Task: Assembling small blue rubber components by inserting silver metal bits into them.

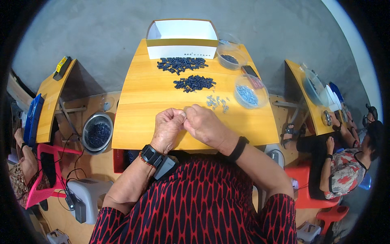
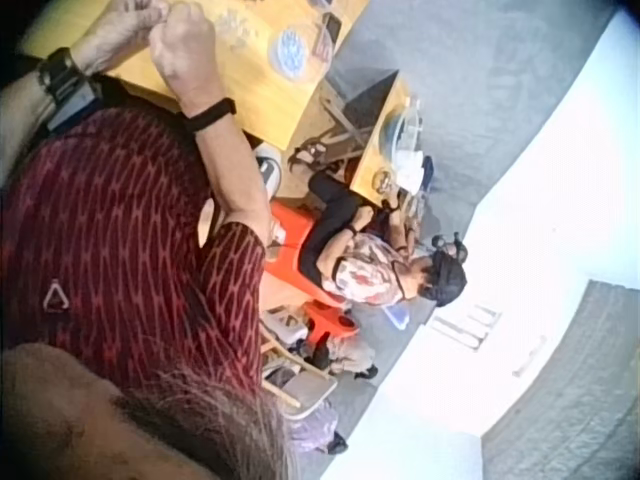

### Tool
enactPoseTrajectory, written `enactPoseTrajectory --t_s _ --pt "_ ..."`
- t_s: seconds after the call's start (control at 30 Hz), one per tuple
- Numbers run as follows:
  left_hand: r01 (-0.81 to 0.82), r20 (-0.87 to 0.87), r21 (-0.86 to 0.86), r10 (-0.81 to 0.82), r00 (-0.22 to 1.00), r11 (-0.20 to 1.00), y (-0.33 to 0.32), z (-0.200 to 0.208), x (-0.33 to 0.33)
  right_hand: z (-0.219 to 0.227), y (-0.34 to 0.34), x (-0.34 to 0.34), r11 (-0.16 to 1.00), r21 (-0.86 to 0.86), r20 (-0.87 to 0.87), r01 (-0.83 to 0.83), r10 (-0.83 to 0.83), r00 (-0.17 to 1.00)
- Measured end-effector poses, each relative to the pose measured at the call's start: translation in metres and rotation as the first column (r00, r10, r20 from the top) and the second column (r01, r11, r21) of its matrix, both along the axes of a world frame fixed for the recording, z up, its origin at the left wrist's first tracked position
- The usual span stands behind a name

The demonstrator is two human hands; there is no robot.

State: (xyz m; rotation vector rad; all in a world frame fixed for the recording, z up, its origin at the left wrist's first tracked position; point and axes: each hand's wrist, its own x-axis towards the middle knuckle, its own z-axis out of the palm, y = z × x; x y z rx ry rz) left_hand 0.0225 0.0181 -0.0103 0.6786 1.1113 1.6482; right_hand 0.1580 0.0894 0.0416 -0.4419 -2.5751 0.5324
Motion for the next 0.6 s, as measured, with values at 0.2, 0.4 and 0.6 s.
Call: enactPoseTrajectory --t_s 0.2,0.4,0.6 --pt "-0.052 0.073 0.010 0.051 0.996 0.999 0.000 0.000 0.002 0.005 -0.006 -0.002 0.999 0.033 -0.017 -0.002 0.003 1.000" --pt "0.024 0.105 0.044 -0.028 0.994 0.999 0.000 -0.003 -0.003 0.002 -0.001 -0.002 0.999 0.027 -0.054 0.027 -0.025 0.998" --pt "0.017 0.210 0.070 -0.031 0.977 0.997 0.001 0.005 -0.003 0.008 0.009 -0.005 0.980 -0.190 -0.102 0.051 -0.071 0.992"
